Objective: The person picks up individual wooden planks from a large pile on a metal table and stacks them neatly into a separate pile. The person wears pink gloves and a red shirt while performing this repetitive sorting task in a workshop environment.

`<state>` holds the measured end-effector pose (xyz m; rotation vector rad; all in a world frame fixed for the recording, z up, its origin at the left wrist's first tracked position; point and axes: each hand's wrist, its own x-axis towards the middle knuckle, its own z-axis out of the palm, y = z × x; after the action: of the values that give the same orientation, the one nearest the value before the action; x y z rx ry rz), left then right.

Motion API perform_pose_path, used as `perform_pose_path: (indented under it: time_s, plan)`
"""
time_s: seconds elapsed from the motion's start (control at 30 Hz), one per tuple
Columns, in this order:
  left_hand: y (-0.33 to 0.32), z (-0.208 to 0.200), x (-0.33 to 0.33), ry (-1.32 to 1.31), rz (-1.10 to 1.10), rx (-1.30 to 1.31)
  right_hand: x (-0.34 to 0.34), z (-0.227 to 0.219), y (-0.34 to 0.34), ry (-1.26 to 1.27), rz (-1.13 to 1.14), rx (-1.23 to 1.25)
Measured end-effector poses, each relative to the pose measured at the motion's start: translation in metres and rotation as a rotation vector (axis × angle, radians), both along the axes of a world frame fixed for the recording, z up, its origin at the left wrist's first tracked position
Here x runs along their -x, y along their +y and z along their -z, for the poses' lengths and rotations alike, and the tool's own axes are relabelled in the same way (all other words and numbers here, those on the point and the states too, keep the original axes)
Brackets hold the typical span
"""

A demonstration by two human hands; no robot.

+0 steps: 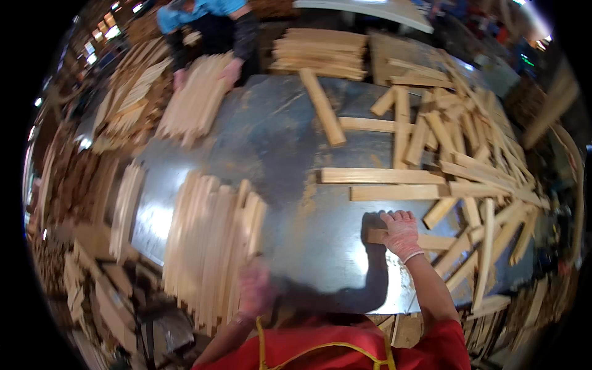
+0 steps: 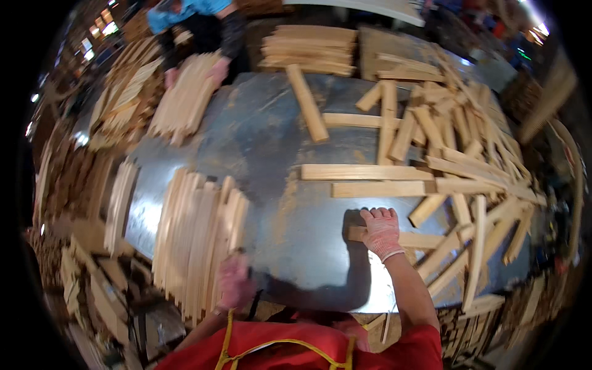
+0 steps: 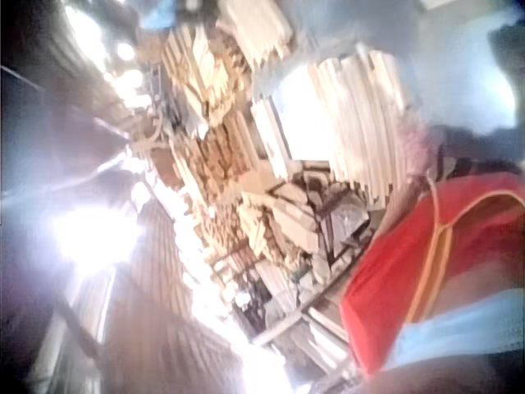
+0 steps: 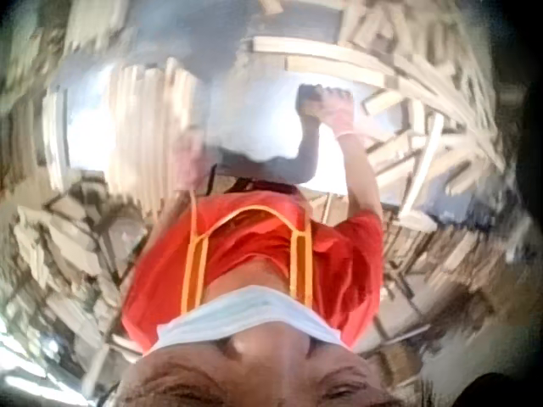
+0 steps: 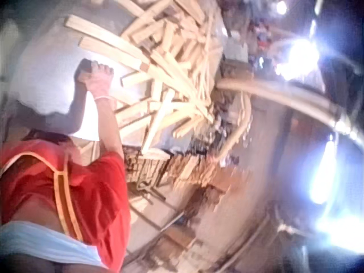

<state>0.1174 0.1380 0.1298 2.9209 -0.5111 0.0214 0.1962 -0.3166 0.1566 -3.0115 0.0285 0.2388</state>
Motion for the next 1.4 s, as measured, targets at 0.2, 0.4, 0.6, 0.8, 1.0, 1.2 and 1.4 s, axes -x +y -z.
perform_pose_path:
  time_s: [0.2,0.4,0.6,0.8,1.0,1.2,1.4]
  plan:
    - [-0.132,-0.013,-0.02,0.122,0.23,0.266,-0.119,0.025,-0.037,-0.182,-0.045,-0.092]
    - [-0.145,-0.004,0.003,0.223,0.202,0.327,-0.151,0.05,-0.042,0.29,-0.111,-0.145]
    - [-0.12,-0.024,0.001,-0.092,0.063,0.17,-0.008,0.044,0.075,0.194,-0.787,-0.142]
    - [-0.055,-0.043,0.004,0.774,0.054,0.221,0.047,-0.011,0.171,-0.184,-0.783,-0.327]
    - [0.029,-0.009,0.086,-0.179,-0.066,-0.11,0.115,0.011,0.061,-0.089,-0.161,-0.267]
    - [0.072,0.012,0.098,-0.131,-0.286,0.039,0.136,0.029,-0.007,0.015,-0.157,0.236]
    - [0.012,-0.01,0.056,0.054,-0.016,0.08,0.061,0.014,0.0,-0.277,-0.364,0.077]
